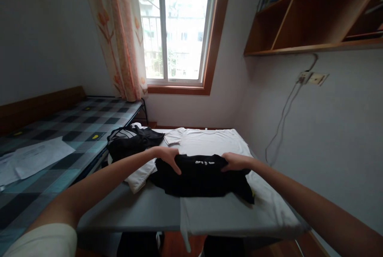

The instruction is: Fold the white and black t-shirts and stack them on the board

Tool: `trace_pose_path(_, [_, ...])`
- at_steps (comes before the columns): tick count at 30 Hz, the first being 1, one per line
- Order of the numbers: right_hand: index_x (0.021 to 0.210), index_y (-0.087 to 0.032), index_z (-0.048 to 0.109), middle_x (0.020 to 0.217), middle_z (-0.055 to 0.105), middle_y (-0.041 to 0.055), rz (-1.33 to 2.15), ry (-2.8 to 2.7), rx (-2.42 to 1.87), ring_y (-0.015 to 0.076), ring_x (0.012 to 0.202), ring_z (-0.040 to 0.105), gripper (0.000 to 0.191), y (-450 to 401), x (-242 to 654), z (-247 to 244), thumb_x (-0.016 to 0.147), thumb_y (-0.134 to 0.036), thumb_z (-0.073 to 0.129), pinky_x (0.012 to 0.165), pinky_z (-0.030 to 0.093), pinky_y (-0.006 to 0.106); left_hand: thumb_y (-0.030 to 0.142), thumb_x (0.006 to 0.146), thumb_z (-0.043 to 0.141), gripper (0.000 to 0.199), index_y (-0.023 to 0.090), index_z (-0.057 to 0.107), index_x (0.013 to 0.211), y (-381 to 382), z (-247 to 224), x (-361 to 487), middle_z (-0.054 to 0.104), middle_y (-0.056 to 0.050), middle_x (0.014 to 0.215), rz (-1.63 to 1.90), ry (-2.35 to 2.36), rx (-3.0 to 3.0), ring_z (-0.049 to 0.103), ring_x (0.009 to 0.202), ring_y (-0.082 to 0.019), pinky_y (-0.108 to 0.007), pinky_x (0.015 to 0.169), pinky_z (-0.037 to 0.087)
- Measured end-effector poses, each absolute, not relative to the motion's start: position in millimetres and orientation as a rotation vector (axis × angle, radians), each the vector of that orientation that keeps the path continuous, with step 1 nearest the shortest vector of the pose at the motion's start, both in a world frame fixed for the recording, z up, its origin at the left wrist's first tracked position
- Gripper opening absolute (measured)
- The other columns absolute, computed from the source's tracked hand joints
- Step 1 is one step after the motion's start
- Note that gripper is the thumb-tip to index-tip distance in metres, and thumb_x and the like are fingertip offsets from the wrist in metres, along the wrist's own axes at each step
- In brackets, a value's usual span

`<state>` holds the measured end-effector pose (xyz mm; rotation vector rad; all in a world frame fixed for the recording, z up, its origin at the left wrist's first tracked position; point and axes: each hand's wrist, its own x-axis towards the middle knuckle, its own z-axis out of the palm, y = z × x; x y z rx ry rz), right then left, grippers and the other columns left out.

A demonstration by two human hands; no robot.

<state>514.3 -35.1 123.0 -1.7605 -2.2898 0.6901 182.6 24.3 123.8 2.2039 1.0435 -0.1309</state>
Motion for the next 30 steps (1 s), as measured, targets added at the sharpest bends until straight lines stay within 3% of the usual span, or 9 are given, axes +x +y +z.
trace_pose_path(3, [0.097,-0.022,0.071,0.095,0.072,0.0025,0.728,-2.176,-1.507,0.0261,0.095,0.064,0.029,-18.8,511.1,135.2,0.079,-0.045,0.067,0.087,0.052,0.039,0.020,0.043,0.081,0.025,0.019,0.064,0.062,27.9,135.6,189.4,0.064,0.000,0.063,-0.176,1.104,2.474,0.062,0.069,-0.023,-0.028,0.063,0.048])
trace_pose_path(7, [0.107,-0.017,0.067,0.087,0.071,0.0044,0.875,-1.701,-1.300,0.0233,0.084,0.065,0.048,-6.2,511.3,163.7,0.079,-0.055,0.061,0.075,0.054,0.037,0.011,0.061,0.062,0.006,0.014,0.066,0.065,53.4,185.5,185.7,0.061,-0.002,0.061,0.305,1.403,2.563,0.059,0.066,-0.019,-0.026,0.062,0.045])
trace_pose_path(11, [0.096,-0.017,0.069,0.087,0.071,0.0028,1.026,-2.021,-1.409,0.0225,0.081,0.065,0.050,-1.7,507.2,186.9,0.059,-0.048,0.081,0.071,0.054,0.033,0.010,0.068,0.054,0.021,0.008,0.070,0.082,69.9,237.1,180.4,0.066,-0.001,0.072,0.815,1.211,2.546,0.058,0.075,-0.016,-0.023,0.069,0.045])
trace_pose_path(13, [0.087,-0.019,0.070,0.080,0.070,0.0013,0.827,-2.258,-1.593,0.0231,0.079,0.064,0.043,4.1,502.4,190.1,0.051,-0.039,0.085,0.070,0.053,0.031,0.015,0.068,0.059,0.030,0.011,0.070,0.096,68.5,247.5,181.8,0.069,0.000,0.083,0.708,1.009,2.562,0.060,0.078,-0.016,-0.022,0.071,0.046])
trace_pose_path(17, [0.083,-0.018,0.068,0.087,0.070,0.0093,0.137,-2.265,-1.760,0.0270,0.089,0.065,0.015,25.3,497.9,191.7,0.069,-0.023,0.068,0.079,0.049,0.032,0.021,0.061,0.075,0.033,0.015,0.071,0.094,62.5,243.4,187.1,0.069,-0.004,0.084,0.166,1.127,2.757,0.063,0.080,-0.021,-0.026,0.074,0.048])
trace_pose_path(21, [0.100,-0.017,0.062,0.098,0.070,0.0126,-0.047,-1.808,-1.726,0.0298,0.096,0.063,0.025,46.5,507.0,202.4,0.077,-0.022,0.054,0.082,0.048,0.036,0.013,0.082,0.054,0.024,0.014,0.068,0.101,66.7,240.4,188.9,0.064,-0.014,0.106,0.631,1.576,3.016,0.061,0.100,-0.025,-0.033,0.090,0.044])
trace_pose_path(23, [0.102,-0.017,0.058,0.095,0.069,0.0109,-0.017,-1.617,-1.599,0.0291,0.095,0.063,0.028,51.0,513.2,210.5,0.076,-0.028,0.055,0.080,0.049,0.039,0.010,0.086,0.044,0.029,0.014,0.066,0.105,70.1,245.0,190.9,0.062,-0.014,0.109,0.854,1.678,2.985,0.061,0.103,-0.025,-0.037,0.093,0.042])
trace_pose_path(25, [0.099,-0.018,0.057,0.094,0.068,0.0089,0.080,-1.526,-1.435,0.0270,0.092,0.062,0.030,48.1,519.3,220.1,0.074,-0.034,0.059,0.079,0.050,0.040,0.010,0.085,0.046,0.030,0.015,0.065,0.108,72.8,251.8,194.4,0.064,-0.013,0.105,0.935,1.706,2.887,0.062,0.102,-0.026,-0.037,0.092,0.043])
trace_pose_path(30, [0.088,-0.021,0.063,0.089,0.069,0.0056,0.619,-1.582,-1.312,0.0222,0.082,0.063,0.032,6.6,544.2,255.7,0.064,-0.040,0.072,0.078,0.053,0.038,0.008,0.068,0.057,0.035,0.012,0.068,0.101,69.8,270.8,199.9,0.069,-0.005,0.090,0.835,1.245,2.587,0.063,0.090,-0.024,-0.031,0.082,0.048])
